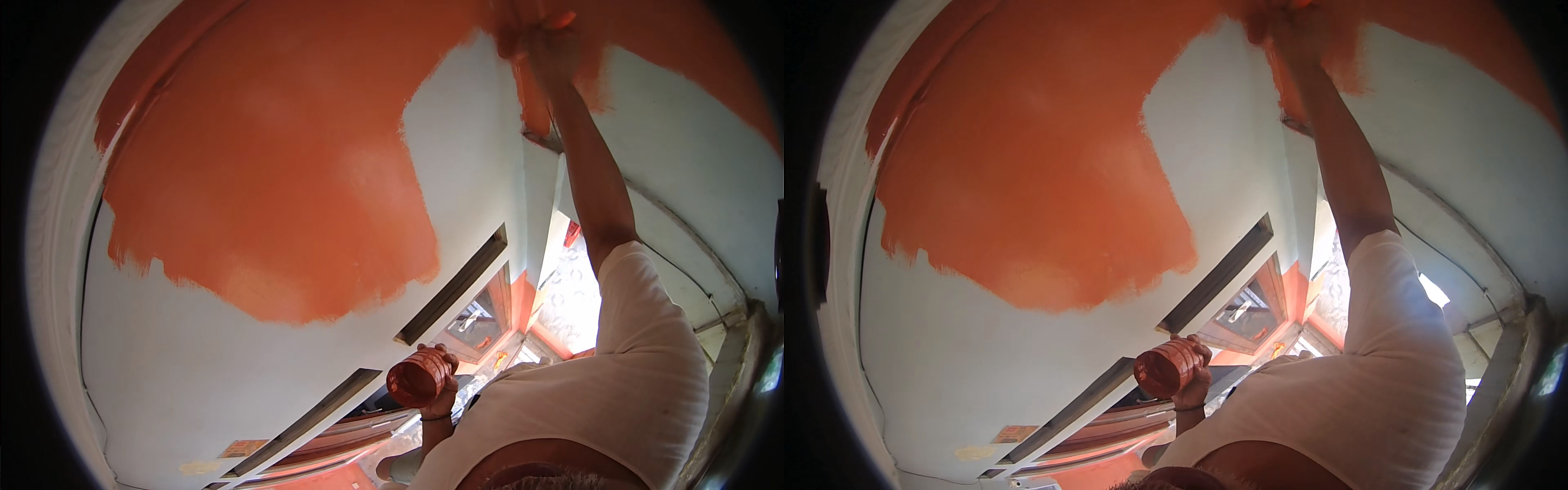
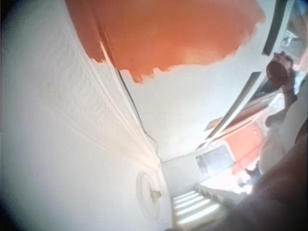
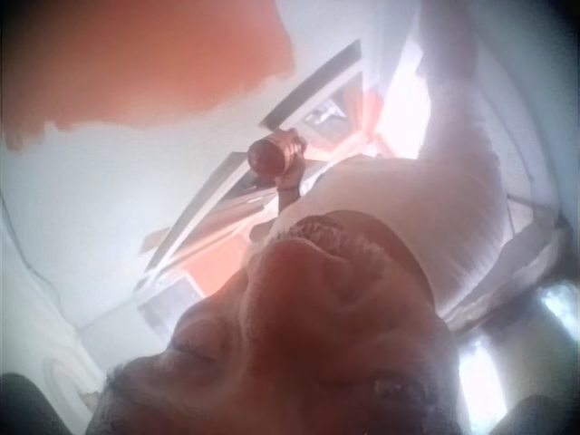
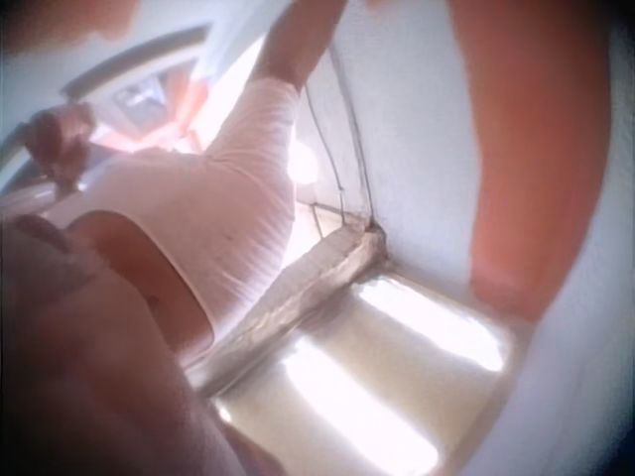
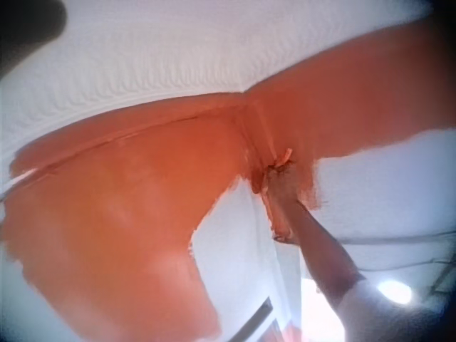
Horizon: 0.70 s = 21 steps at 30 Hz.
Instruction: The person paints a white ceiling with orange paint using a paintbrush and a small container. They repeatedly dip the brush into the container and apply paint in broad strokes across the ceiling surface.
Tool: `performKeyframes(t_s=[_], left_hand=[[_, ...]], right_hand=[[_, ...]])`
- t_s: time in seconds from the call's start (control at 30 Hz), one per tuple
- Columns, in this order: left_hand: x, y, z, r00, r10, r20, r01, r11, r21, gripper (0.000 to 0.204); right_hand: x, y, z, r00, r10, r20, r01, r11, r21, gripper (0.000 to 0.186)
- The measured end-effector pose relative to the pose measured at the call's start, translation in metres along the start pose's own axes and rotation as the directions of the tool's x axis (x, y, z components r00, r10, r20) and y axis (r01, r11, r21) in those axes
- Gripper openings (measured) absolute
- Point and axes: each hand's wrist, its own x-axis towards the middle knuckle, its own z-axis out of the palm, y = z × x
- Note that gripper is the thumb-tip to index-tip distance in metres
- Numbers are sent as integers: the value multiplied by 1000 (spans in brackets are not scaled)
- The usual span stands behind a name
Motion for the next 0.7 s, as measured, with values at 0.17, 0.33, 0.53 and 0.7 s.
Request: performKeyframes(t_s=[0.17,0.33,0.53,0.7], left_hand=[[2,0,-1,1000,-19,10,19,1000,4,54],[-5,3,-11,1000,-12,28,12,1000,-18,55],[-12,7,-11,1000,3,-9,-4,998,-59,55],[-9,5,5,995,19,-95,-18,1000,11,50]], right_hand=[[75,-48,46,990,-64,122,50,992,119,20],[26,-14,31,998,-45,48,43,998,46,19],[-4,-2,0,1000,-1,-1,1,1000,-26,18],[58,-47,64,993,-45,111,29,990,136,18]])
